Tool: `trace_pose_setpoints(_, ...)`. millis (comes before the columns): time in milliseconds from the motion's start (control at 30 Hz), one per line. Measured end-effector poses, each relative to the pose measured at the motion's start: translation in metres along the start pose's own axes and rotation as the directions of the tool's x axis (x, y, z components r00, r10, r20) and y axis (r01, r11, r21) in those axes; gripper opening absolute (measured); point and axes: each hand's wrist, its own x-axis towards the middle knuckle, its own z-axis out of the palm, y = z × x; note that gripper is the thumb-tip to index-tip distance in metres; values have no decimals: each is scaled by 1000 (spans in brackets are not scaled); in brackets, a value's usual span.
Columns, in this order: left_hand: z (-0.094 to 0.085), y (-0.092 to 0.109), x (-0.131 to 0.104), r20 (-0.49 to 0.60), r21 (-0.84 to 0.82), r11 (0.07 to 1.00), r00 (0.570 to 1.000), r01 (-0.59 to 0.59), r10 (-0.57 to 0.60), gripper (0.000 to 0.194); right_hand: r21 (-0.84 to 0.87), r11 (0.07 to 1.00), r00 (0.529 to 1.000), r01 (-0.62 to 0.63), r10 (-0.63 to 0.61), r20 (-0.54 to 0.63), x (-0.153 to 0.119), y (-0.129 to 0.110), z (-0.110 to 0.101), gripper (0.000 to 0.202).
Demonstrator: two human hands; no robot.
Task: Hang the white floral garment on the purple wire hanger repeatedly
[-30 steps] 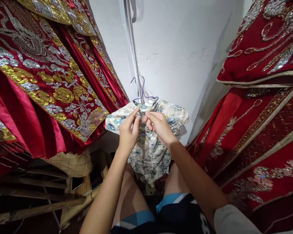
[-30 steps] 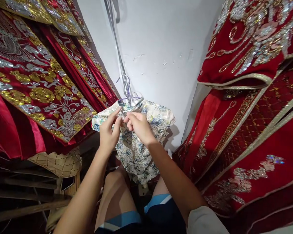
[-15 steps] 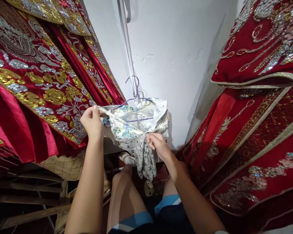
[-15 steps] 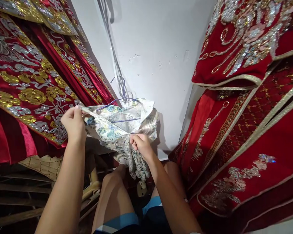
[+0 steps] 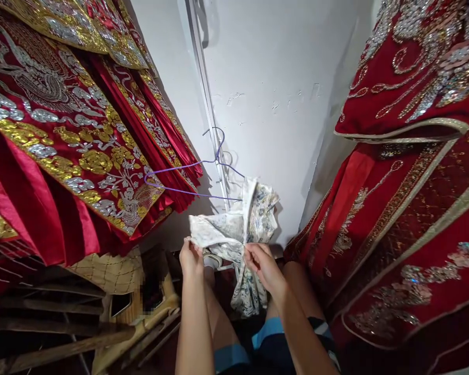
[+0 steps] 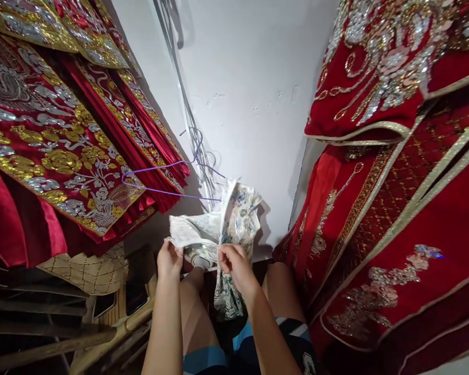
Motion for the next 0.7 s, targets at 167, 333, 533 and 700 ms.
trace_pose_setpoints(167,22,-1,-51,118,-60,998,993,13,-6,22,-223,974,999,-23,16,-36,-2,-13,-31,41)
trace_pose_setpoints(333,65,27,-95,544,102,975,832,-197,111,27,-362,908,965,209,-251,-71,1,-34,-29,26)
trace_pose_setpoints(533,82,46,-106,747,357,697,638,-622,186,21,-435,898,914,64,122,387,5,-58,0,26)
trace_pose_setpoints(700,50,44,-83,781,546,676,593,-495,-197,50,-469,883,953,12,131,271,30,-90,1,4)
